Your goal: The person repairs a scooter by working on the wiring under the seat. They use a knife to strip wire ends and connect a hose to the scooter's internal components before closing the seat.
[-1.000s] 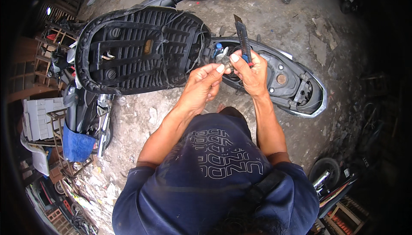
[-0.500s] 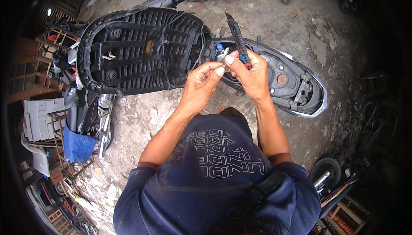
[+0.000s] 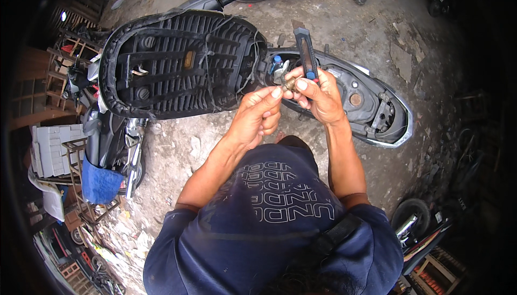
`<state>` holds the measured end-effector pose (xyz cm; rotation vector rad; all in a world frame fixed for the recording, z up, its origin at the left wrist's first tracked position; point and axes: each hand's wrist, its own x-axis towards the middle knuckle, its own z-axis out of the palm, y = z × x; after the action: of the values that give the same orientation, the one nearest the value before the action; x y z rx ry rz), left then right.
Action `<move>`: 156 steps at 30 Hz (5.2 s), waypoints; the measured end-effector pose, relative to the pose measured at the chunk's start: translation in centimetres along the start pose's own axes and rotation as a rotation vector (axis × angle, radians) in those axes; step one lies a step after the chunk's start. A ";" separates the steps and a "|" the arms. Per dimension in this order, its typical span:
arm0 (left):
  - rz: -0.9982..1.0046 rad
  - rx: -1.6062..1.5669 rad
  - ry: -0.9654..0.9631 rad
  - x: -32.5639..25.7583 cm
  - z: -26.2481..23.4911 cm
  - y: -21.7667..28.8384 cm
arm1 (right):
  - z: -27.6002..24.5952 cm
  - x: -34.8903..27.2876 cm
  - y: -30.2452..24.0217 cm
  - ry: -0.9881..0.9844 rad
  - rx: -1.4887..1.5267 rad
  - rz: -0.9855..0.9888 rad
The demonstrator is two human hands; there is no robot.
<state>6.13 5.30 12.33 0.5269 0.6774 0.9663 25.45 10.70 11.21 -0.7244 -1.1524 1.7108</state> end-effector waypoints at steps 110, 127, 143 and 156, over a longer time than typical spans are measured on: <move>0.184 1.114 -0.200 -10.5 1.7 3.8 | 3.6 -3.9 -6.9 -0.981 -0.681 0.272; -0.388 0.331 0.027 -11.6 1.9 2.1 | 4.1 -6.5 -6.0 -0.785 -1.147 -0.514; 0.410 1.419 -0.118 -10.1 1.9 1.0 | 1.9 -6.5 -4.2 -0.699 -0.136 0.710; -0.262 0.495 0.018 -9.4 0.2 -1.0 | 2.1 -7.8 -3.5 -0.614 -1.133 -0.438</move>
<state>3.17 -3.43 14.44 0.8398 0.9832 0.5537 28.04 3.26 15.06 -0.4934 -2.5506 0.7925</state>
